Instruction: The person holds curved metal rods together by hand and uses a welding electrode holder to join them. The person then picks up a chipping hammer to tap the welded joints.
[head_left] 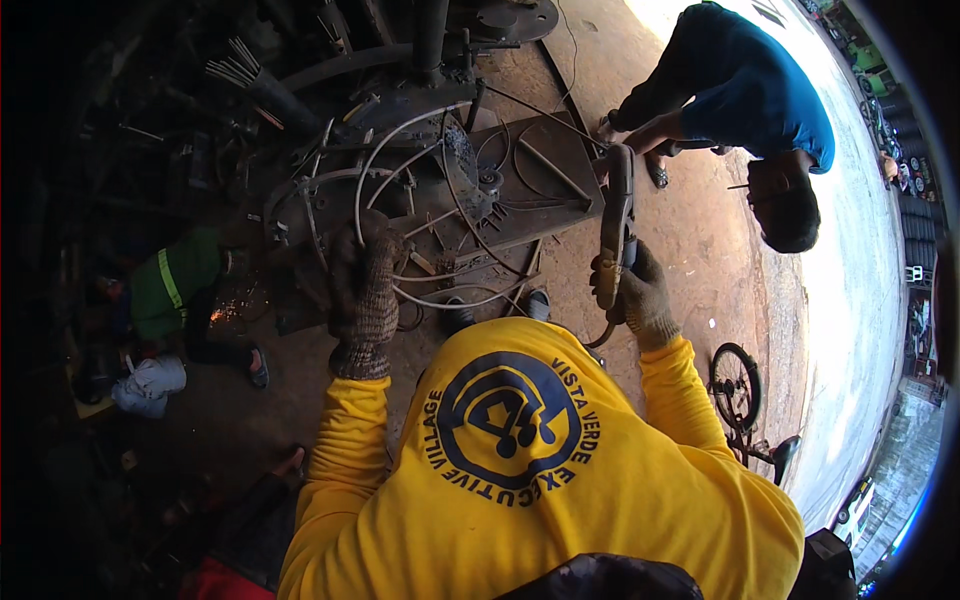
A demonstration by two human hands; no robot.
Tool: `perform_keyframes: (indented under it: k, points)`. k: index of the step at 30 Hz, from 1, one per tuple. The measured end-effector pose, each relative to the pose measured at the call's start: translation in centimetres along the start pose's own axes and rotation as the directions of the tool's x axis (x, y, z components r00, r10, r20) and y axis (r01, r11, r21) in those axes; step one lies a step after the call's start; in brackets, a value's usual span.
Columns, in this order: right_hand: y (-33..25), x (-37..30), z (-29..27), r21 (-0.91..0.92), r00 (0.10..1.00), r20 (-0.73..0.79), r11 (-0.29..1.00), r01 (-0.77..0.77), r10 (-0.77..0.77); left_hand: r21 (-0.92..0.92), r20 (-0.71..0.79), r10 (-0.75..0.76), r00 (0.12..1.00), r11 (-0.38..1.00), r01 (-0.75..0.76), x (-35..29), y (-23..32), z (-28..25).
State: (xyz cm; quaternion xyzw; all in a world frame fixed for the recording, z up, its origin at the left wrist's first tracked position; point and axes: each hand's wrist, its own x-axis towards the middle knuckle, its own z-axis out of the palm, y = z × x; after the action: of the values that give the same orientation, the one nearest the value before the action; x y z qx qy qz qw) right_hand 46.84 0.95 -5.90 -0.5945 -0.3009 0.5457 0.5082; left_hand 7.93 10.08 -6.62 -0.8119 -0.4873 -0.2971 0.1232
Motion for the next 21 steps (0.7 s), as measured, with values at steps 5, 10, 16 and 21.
perform_keyframes:
  k: [5,10,16,21]
  points:
    - [0.1,-0.2,-0.9,-0.003,0.994,0.055,0.996,-0.092,0.092,-0.005,-0.04,0.003,0.999,1.0,-0.003,0.6,1.1,-0.8]
    - [0.9,0.3,-2.1,-0.256,0.997,0.051,0.966,-0.035,0.05,-0.042,-0.102,-0.036,0.994,0.999,0.032,0.6,2.0,-0.4]
    - [-0.4,1.7,-1.2,-0.278,0.996,0.057,0.959,-0.057,0.075,-0.701,0.189,-0.604,0.774,0.469,0.537,2.1,3.0,-1.0]
    - [-2.2,3.0,-0.2,-0.348,0.995,0.036,0.935,-0.073,0.091,-0.676,0.229,-0.678,0.699,0.406,0.615,3.8,5.8,-2.6]
